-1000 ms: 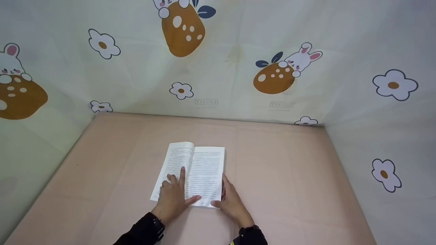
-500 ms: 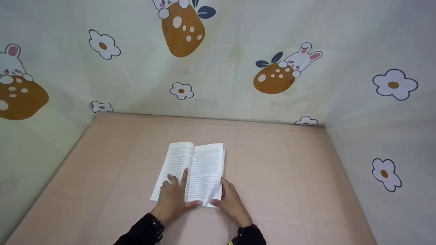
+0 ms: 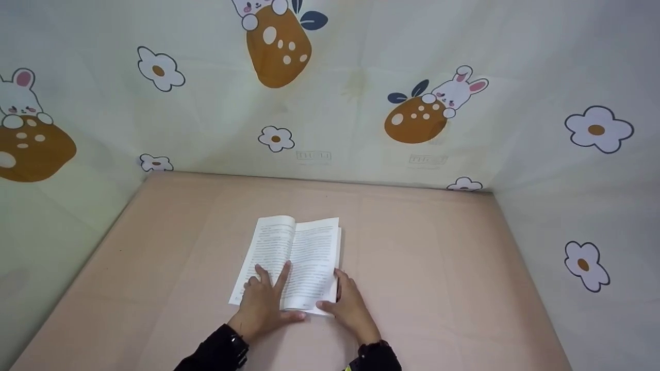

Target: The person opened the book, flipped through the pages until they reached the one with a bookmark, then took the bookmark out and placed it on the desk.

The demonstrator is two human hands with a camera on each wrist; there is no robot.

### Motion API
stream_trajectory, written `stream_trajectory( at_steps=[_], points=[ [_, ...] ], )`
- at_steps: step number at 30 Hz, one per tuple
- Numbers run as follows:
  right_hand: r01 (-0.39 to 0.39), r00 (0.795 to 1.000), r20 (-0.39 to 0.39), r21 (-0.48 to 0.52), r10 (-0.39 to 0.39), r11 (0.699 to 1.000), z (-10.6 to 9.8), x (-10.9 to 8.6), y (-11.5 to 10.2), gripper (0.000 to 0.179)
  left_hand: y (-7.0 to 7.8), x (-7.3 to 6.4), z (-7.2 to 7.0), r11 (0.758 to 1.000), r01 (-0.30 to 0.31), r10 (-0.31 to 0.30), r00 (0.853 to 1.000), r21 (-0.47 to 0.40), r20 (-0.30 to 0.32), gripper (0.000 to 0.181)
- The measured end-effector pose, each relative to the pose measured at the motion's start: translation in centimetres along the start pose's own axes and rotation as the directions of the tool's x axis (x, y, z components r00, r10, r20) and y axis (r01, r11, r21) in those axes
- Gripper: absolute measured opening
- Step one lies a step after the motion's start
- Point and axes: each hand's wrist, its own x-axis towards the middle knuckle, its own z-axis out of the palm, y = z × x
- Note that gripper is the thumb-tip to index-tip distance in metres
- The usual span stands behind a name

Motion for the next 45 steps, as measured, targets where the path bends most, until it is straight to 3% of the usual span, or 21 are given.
stream_trajectory(
  at_steps=[6, 12, 20, 24, 29, 33, 36, 39, 45],
  points=[
    [-0.011, 1.0, 0.005, -0.027, 0.011, 1.0, 0.0, -0.2, -0.4, 0.088, -0.6, -0.1, 0.0, 0.999, -0.032, 0.033, 0.999, 0.024, -0.038, 0.113],
    [-0.035, 0.999, 0.008, -0.038, 0.035, 0.999, -0.1, -0.1, -0.3, 0.087, -1.2, 0.2, 0.5, 0.988, -0.061, 0.043, 0.991, -0.139, -0.126, 0.102],
    [-0.024, 1.0, 0.014, -0.037, 0.024, 0.999, 0.0, -0.1, -0.1, 0.083, -1.7, 0.3, 1.1, 0.972, -0.086, 0.032, 0.971, -0.221, -0.238, 0.081],
    [-0.042, 0.999, 0.01, -0.022, 0.042, 0.999, 0.0, 0.0, -0.3, 0.084, -1.9, 0.4, 1.3, 0.934, -0.102, 0.025, 0.974, -0.343, -0.224, 0.068],
    [-0.05, 0.999, 0.002, -0.016, 0.05, 0.999, 0.1, -0.1, -0.3, 0.084, -2.5, 0.7, 1.4, 0.851, -0.094, 0.009, 0.986, -0.517, -0.166, 0.061],
    [-0.065, 0.998, 0.007, 0.002, 0.065, 0.998, 0.1, 0.0, -0.2, 0.085, -3.1, 0.7, 1.6, 0.806, -0.104, -0.02, 0.979, -0.583, -0.203, 0.038],
    [-0.077, 0.997, 0.015, 0.012, 0.077, 0.997, 0.1, 0.1, -0.1, 0.086, -3.6, 0.5, 2.1, 0.793, -0.117, -0.045, 0.968, -0.598, -0.249, 0.027],
    [-0.073, 0.997, 0.01, 0.015, 0.073, 0.997, 0.1, 0.1, -0.1, 0.086, -4.0, 0.3, 2.4, 0.795, -0.12, -0.067, 0.957, -0.594, -0.282, 0.027],
    [-0.066, 0.998, 0.006, 0.012, 0.065, 0.998, 0.1, 0.1, -0.2, 0.084, -4.0, 0.2, 3.1, 0.779, -0.115, -0.149, 0.921, -0.617, -0.361, 0.021]
  ],
)
